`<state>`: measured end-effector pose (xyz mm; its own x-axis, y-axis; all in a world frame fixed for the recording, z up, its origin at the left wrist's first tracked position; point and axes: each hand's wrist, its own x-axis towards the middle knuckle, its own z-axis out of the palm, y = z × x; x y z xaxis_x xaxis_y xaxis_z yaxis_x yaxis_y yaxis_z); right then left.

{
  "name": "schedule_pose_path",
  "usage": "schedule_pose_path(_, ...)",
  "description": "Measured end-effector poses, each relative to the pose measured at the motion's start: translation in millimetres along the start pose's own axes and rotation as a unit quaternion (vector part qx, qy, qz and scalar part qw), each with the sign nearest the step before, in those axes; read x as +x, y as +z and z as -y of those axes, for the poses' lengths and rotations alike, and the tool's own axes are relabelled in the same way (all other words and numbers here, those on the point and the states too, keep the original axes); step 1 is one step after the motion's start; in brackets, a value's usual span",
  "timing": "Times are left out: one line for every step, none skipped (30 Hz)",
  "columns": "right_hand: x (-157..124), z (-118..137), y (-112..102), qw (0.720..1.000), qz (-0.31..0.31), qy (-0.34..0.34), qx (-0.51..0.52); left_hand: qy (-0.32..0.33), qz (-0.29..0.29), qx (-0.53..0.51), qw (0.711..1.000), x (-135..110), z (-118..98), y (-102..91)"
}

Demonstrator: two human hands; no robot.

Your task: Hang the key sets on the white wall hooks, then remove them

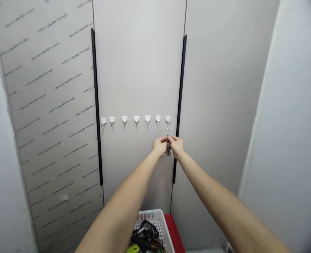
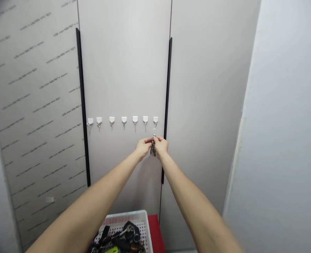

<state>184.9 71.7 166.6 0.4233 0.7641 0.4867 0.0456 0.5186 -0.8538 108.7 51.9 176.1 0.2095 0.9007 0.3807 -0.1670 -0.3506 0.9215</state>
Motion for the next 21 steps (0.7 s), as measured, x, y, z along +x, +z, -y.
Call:
schedule_pose_path(8.7,4.3,0.1,1.000,-0.016,0.000,0.005,0.010,0.001,0.008,1.000,5.7,-4.2,4.6)
schedule_pose_path(16.4,8.1,0.2,1.000,-0.026,0.000,0.007,0.018,0.002,0.015,1.000,10.8,-7.7,8.8)
schedule_pose_path(23.2,11.1,0.5,0.999,-0.033,-0.001,0.009,0.025,0.002,0.023,0.999,15.3,-10.4,12.3)
schedule_pose_path(29.0,13.4,0.8,0.999,-0.038,0.000,0.009,0.030,0.000,0.032,0.999,18.9,-12.2,15.1)
schedule_pose_path(33.9,14.8,1.1,0.999,-0.042,0.001,0.008,0.033,-0.002,0.040,0.999,21.8,-13.3,17.1)
schedule_pose_path(37.8,15.5,1.3,0.999,-0.044,0.002,0.005,0.034,-0.005,0.049,0.998,23.8,-13.6,18.2)
schedule_pose_path(40.9,15.6,1.4,0.999,-0.045,0.004,0.000,0.033,-0.008,0.058,0.998,24.8,-13.2,18.5)
schedule_pose_path(43.2,15.0,1.5,0.999,-0.046,0.006,-0.006,0.030,-0.010,0.066,0.997,24.7,-12.3,17.9)
schedule_pose_path(44.7,14.1,1.6,0.999,-0.048,0.008,-0.013,0.025,-0.012,0.074,0.997,23.5,-10.9,16.6)
schedule_pose_path(45.4,12.8,1.6,0.998,-0.051,0.010,-0.022,0.020,-0.014,0.081,0.996,21.2,-9.1,14.5)
schedule_pose_path(45.5,11.2,1.8,0.998,-0.054,0.012,-0.031,0.013,-0.015,0.087,0.996,17.6,-6.8,11.7)
schedule_pose_path(45.0,9.5,2.1,0.998,-0.056,0.012,-0.040,0.005,-0.016,0.092,0.996,12.9,-4.1,8.3)
schedule_pose_path(44.0,7.5,2.7,0.997,-0.059,0.013,-0.051,-0.004,-0.017,0.097,0.995,7.2,-0.9,4.3)
schedule_pose_path(42.7,5.5,3.5,0.996,-0.062,0.012,-0.062,-0.015,-0.018,0.101,0.995,0.7,2.7,-0.1)
schedule_pose_path(41.3,3.5,4.5,0.995,-0.065,0.010,-0.075,-0.028,-0.019,0.104,0.994,-6.4,6.8,-5.0)
schedule_pose_path(39.9,1.8,5.6,0.994,-0.068,0.008,-0.088,-0.042,-0.019,0.107,0.993,-13.9,11.2,-10.2)
schedule_pose_path(38.8,0.5,6.6,0.992,-0.071,0.005,-0.101,-0.056,-0.020,0.109,0.992,-21.5,15.8,-15.8)
schedule_pose_path(38.1,-0.4,7.6,0.991,-0.073,0.001,-0.116,-0.070,-0.021,0.111,0.991,-29.0,20.5,-21.6)
schedule_pose_path(37.6,-0.6,8.2,0.988,-0.075,-0.004,-0.132,-0.083,-0.023,0.112,0.990,-36.3,25.1,-27.6)
schedule_pose_path(37.4,-0.3,8.5,0.986,-0.073,-0.010,-0.147,-0.096,-0.027,0.113,0.989,-43.4,29.4,-33.9)
schedule_pose_path(37.3,0.4,8.4,0.984,-0.067,-0.022,-0.165,-0.108,-0.030,0.113,0.987,-50.5,33.6,-40.4)
